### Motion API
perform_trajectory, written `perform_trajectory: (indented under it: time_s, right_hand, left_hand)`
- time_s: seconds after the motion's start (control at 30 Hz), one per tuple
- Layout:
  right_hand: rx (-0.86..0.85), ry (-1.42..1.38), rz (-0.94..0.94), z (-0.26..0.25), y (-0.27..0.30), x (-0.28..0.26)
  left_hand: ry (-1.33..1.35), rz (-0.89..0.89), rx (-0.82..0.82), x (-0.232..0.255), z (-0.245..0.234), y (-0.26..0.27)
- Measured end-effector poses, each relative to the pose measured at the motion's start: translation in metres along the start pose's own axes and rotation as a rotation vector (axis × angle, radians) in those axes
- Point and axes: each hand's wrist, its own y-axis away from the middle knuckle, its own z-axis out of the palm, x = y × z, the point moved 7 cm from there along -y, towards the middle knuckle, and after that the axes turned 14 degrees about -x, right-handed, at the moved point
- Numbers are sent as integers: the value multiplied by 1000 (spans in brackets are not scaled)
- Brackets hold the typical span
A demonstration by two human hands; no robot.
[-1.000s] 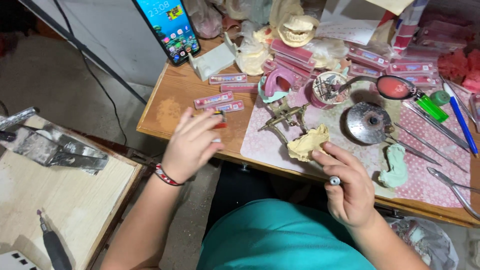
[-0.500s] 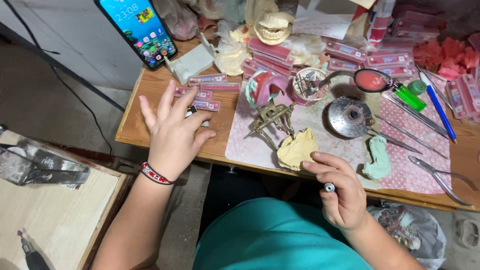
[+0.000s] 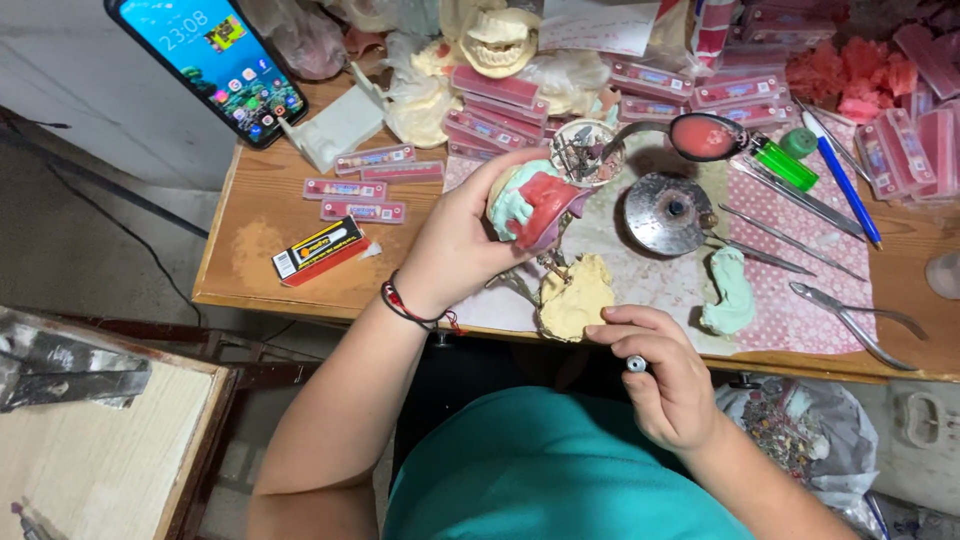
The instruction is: Preparing and assembling dental models using liquid adhesive and a metal articulator frame
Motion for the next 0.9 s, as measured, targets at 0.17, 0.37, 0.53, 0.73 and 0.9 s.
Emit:
perform_trajectory:
  time_s: [0.17, 0.37, 0.53, 0.73, 0.9]
  right_hand:
    - [151, -59, 109, -17, 20, 17]
    - [335, -189, 272, -26, 35, 64]
    - [408, -429, 340, -19, 13, 60]
    - [399, -401, 330, -16, -8, 55]
    - [206, 155, 322, -10, -30, 37]
  left_hand:
    - [-88, 21, 107, -4, 4, 2]
    - [-4, 155, 256, -8, 7, 4]
    - [-10, 189, 304, -8, 5, 7]
    - [-16, 206, 317, -9, 4, 9]
    - [7, 226, 335, -8, 2, 9]
